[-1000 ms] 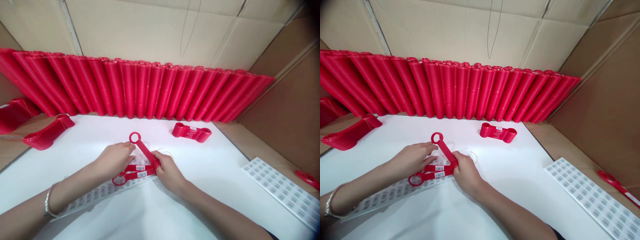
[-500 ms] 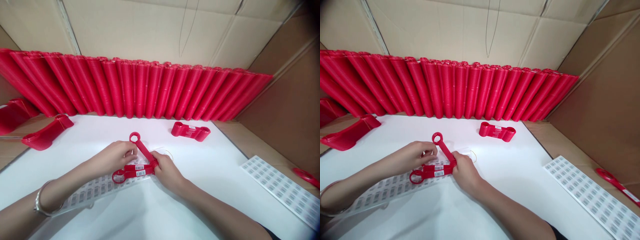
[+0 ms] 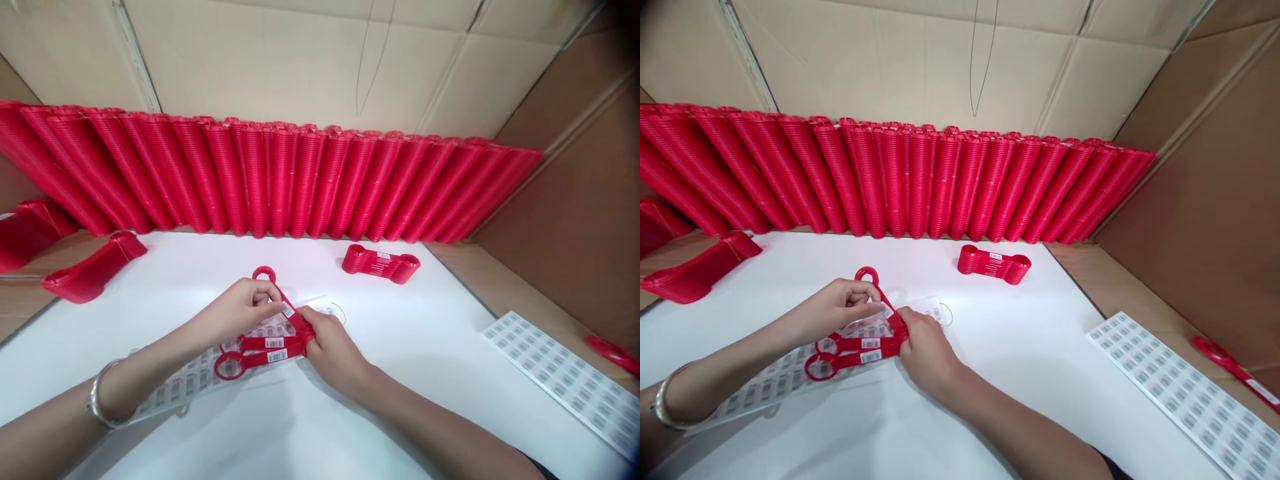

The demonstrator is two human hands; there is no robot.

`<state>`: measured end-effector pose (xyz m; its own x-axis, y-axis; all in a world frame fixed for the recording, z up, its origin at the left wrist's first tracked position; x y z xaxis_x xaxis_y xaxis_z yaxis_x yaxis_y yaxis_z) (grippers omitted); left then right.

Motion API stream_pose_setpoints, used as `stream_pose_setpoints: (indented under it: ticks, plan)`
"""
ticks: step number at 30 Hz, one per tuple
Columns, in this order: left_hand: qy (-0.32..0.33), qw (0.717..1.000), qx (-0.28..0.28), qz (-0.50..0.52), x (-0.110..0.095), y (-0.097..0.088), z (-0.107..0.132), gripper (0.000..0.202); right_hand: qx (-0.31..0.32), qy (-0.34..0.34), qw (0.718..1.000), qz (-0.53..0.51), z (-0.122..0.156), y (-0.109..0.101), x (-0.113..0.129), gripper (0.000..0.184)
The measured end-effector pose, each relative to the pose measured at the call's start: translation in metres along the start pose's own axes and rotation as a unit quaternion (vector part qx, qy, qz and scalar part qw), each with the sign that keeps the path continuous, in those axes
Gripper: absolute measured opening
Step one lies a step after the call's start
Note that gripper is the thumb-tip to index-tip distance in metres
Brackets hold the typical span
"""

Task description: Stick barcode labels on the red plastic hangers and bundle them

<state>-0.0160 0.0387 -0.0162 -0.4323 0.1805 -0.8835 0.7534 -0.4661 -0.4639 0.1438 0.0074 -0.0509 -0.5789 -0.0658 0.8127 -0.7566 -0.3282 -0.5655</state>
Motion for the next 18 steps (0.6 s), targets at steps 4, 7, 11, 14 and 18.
stream_pose_setpoints:
  ticks: [4,7,11,14,18]
  plan:
    - [0.005,1.0,-0.015,-0.027,-0.001,0.001,0.001,0.025,-0.001,0.001,1.0,-0.003,0.001,-0.001,0.003,0.043]
    - [0.025,0.993,-0.041,-0.106,-0.003,0.004,0.005,0.024,0.0,0.001,1.0,-0.008,0.002,-0.001,0.003,0.043]
    - [0.092,0.937,-0.067,-0.33,-0.005,0.01,0.008,0.025,0.001,-0.014,1.0,-0.027,0.002,-0.001,0.004,0.04]
    - [0.206,0.827,-0.105,-0.512,-0.007,0.015,0.011,0.029,-0.001,-0.029,0.999,-0.044,0.003,-0.001,0.004,0.038]
    - [0.284,0.711,-0.162,-0.622,-0.006,0.019,0.014,0.033,-0.005,-0.044,0.997,-0.059,0.004,-0.001,0.005,0.035]
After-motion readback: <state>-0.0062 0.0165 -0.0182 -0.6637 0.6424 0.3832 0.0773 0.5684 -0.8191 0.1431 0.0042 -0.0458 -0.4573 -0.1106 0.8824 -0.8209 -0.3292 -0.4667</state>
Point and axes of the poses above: each hand's wrist, its own z-axis away from the middle knuckle, its own y-axis out of the palm, x = y × z, the point moved 2 cm from there along -z, towards the middle knuckle, and after that the axes turned 10 degrees about y, right-handed, at the moved point
